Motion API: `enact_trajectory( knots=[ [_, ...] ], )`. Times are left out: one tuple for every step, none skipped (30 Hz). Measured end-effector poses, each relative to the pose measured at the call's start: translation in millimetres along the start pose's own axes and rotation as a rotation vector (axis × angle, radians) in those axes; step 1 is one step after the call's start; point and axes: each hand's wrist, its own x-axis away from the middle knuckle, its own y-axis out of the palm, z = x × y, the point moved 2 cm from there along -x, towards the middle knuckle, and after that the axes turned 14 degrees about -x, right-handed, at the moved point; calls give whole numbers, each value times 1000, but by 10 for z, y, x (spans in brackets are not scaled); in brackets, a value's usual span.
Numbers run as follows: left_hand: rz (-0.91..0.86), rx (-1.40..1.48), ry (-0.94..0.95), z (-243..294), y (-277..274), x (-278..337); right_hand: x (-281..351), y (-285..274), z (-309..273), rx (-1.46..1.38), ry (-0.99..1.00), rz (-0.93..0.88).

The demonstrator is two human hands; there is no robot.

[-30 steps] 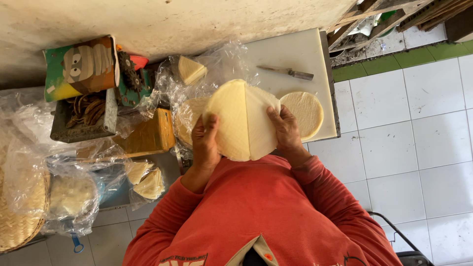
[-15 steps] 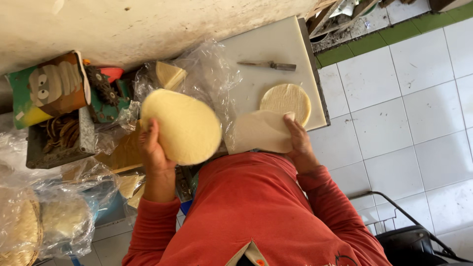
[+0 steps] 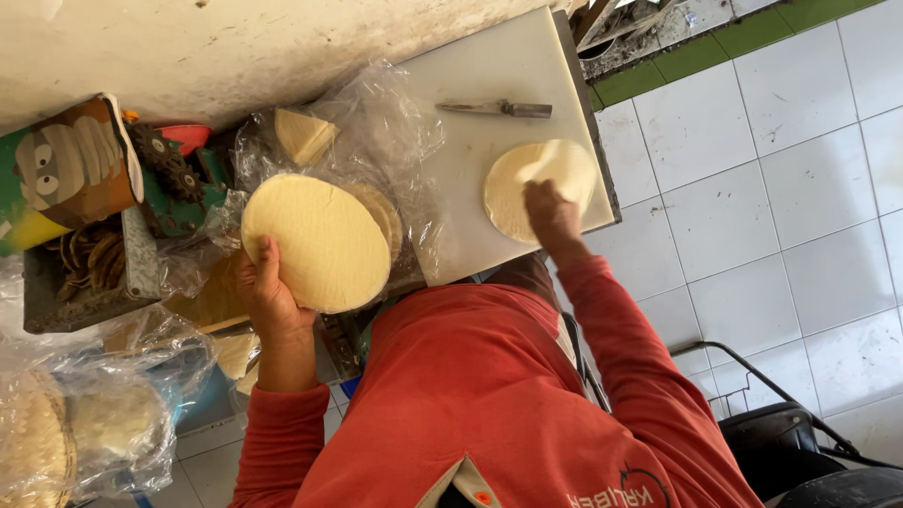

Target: The person peels circular flatbreads one at a time from a stack and folds them into triangles on a white cutting board.

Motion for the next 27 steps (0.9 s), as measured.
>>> enact_trajectory(
  knots=[
    [-3,-12,-7,-1,9,19,19,160,-52,-102,100,-98],
    [-5,-23,-11,3,24,26,60,240,-102,-106,88,-63],
    [0,-41,-15,12,33,38,130,295,-163,-110,75,-27],
    [9,-59,-21,20,31,77,179,321,-194,-115,62,5],
    [18,-78,-28,22,26,96,182,329,-184,-142,77,36],
    [25,-77,-41,11,16,110,213,327,-187,-171,96,64],
    [32,-76,-55,-8,9,117,236,320,-194,-199,115,92],
    [37,-72,-67,-29,8,112,226,306,-194,-225,117,133],
    [45,-70,-84,-43,-1,115,205,294,-202,-251,119,175],
    [54,-67,-100,-61,-4,118,176,282,-207,-276,119,216],
    [63,-63,-116,-75,-9,125,146,282,-223,-280,107,238],
    [64,-69,-112,-82,-14,130,119,298,-250,-284,95,259],
    [66,-75,-107,-89,-14,129,98,314,-268,-289,82,280],
    [66,-79,-102,-95,-9,128,73,340,-279,-270,69,248],
    [54,-71,-99,-93,-6,133,49,375,-293,-251,56,215],
    [43,-62,-97,-91,-2,138,40,405,-302,-232,42,182],
    [32,-54,-94,-95,11,146,42,428,-304,-198,59,157],
    [38,-62,-103,-102,19,155,41,453,-314,-166,75,133],
    [45,-71,-111,-110,28,163,41,468,-321,-133,91,109],
    [50,-79,-119,-114,30,163,38,472,-331,-147,91,105],
    [39,-80,-112,-116,31,159,40,467,-342,-160,90,101],
    [26,-81,-108,-127,34,161,64,454,-356,-173,93,95],
    [13,-82,-104,-140,37,162,87,441,-373,-162,91,67],
    [27,-93,-112,-153,35,158,109,423,-390,-152,88,41],
    [41,-104,-120,-167,34,153,134,405,-407,-141,86,14],
    [55,-115,-129,-177,28,149,171,386,-428,-120,67,11],
    [50,-117,-128,-180,23,144,216,371,-447,-99,48,8]
  ],
)
